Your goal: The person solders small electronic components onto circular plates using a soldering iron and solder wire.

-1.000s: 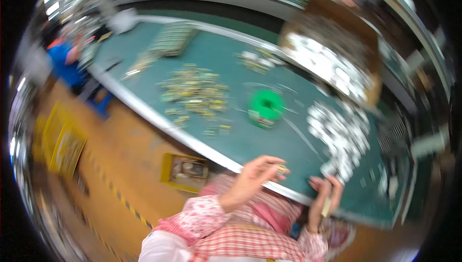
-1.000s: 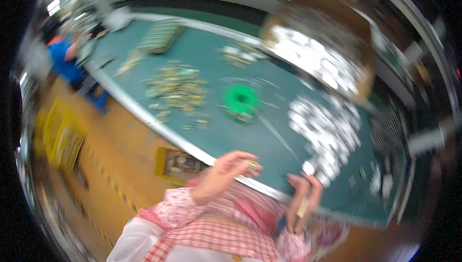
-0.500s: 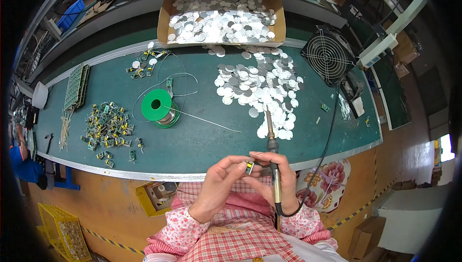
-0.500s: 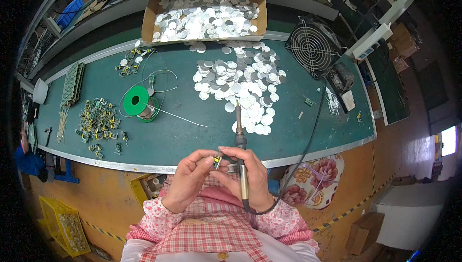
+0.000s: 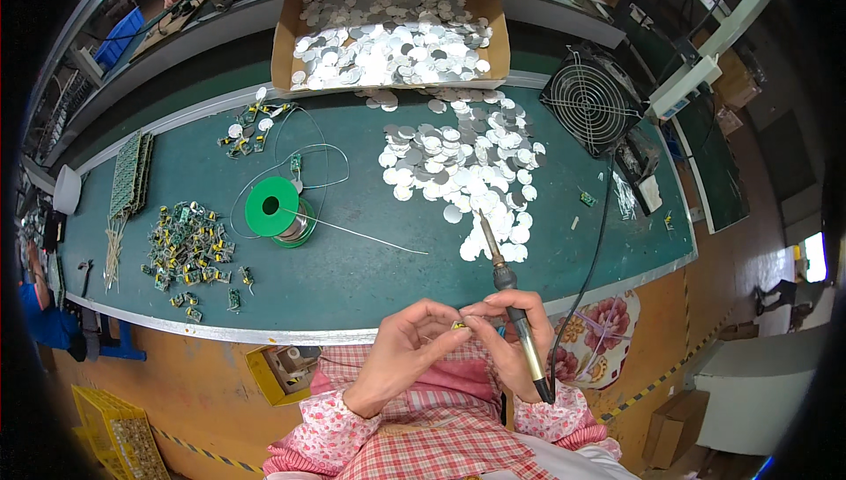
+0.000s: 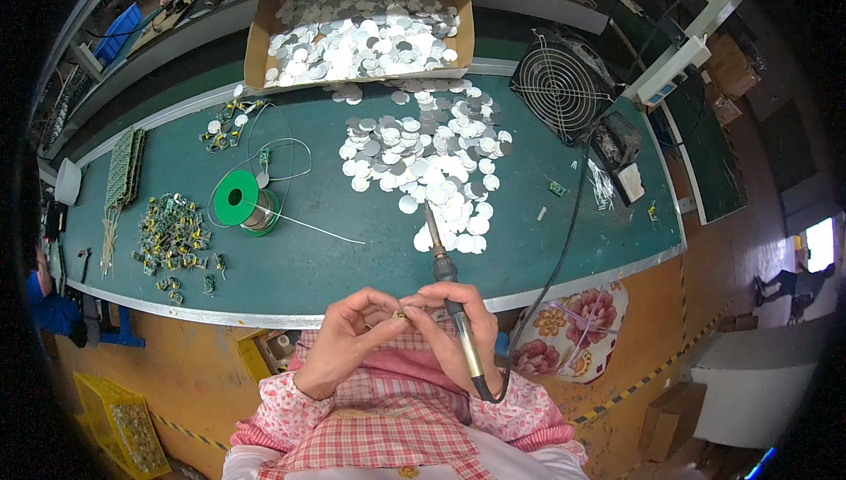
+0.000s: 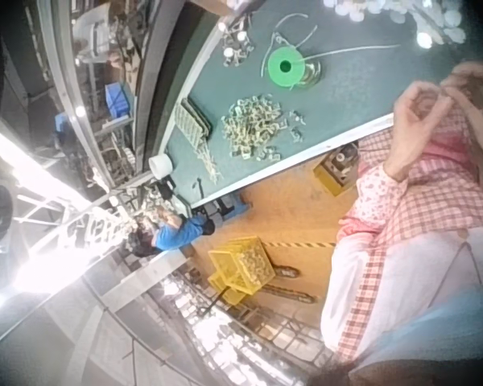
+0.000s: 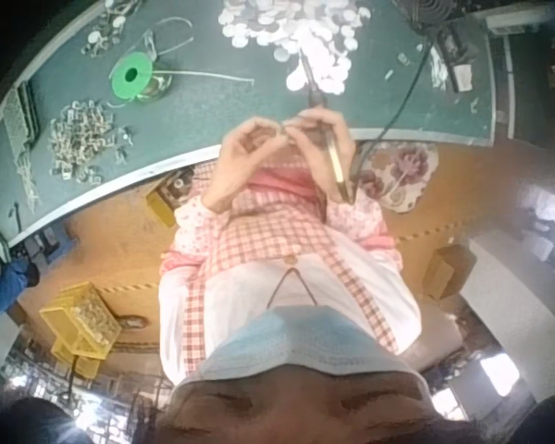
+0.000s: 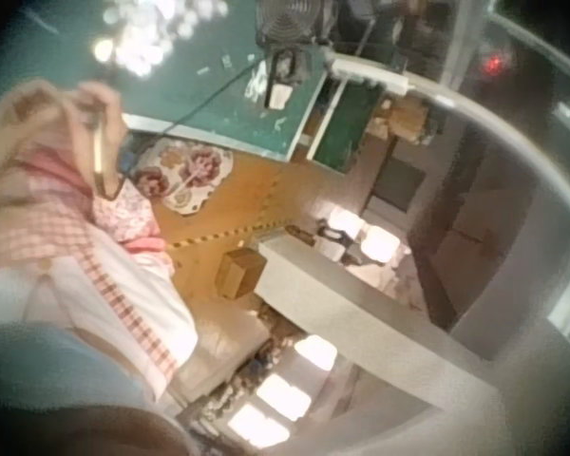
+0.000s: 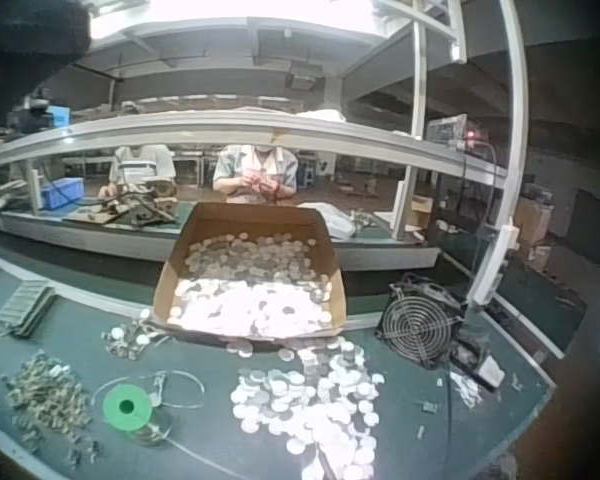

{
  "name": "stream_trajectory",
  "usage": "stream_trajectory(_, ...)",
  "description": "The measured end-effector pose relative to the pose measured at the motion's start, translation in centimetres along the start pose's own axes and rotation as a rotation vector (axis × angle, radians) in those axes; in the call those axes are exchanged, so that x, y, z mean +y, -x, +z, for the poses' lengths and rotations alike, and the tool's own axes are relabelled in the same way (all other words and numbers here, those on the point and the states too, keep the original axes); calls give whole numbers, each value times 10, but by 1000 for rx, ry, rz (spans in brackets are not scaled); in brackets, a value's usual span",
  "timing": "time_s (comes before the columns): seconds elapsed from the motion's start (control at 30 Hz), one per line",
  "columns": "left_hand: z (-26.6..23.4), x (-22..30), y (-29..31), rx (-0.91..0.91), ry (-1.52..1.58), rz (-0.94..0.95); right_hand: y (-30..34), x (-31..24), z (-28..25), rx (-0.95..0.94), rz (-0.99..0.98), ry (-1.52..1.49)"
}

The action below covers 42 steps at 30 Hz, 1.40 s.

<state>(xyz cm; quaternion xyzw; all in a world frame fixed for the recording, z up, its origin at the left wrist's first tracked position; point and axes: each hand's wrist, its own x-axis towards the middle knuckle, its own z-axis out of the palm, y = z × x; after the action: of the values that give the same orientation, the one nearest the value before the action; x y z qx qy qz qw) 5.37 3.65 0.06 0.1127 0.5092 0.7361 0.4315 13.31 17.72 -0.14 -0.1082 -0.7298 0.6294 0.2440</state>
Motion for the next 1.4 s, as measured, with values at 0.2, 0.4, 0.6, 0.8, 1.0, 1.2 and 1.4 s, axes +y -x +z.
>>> stream_trajectory(0.2,-8,13,0,-125,-50,-126,-12,-7,-4,279,-6,-4)
stream_trajectory(0.4,-15,12,-2,56,-110,-13,-59,21,-11,73,-344,702)
stream_trajectory(0.6,-21,17,-8,158,-110,42,-63,32,-9,-66,-249,666)
stream_trajectory(0.8,-19,13,-10,169,-114,68,-46,24,-8,-17,-255,617)
stream_trajectory(1.0,-14,8,-13,152,-130,107,-30,-2,-10,-66,-30,196)
stream_trajectory(1.2,-10,9,-17,122,-163,132,-28,-11,-10,-123,-66,246)
stream_trajectory(1.4,-7,5,-21,132,-218,201,-25,-7,-9,-112,-111,222)
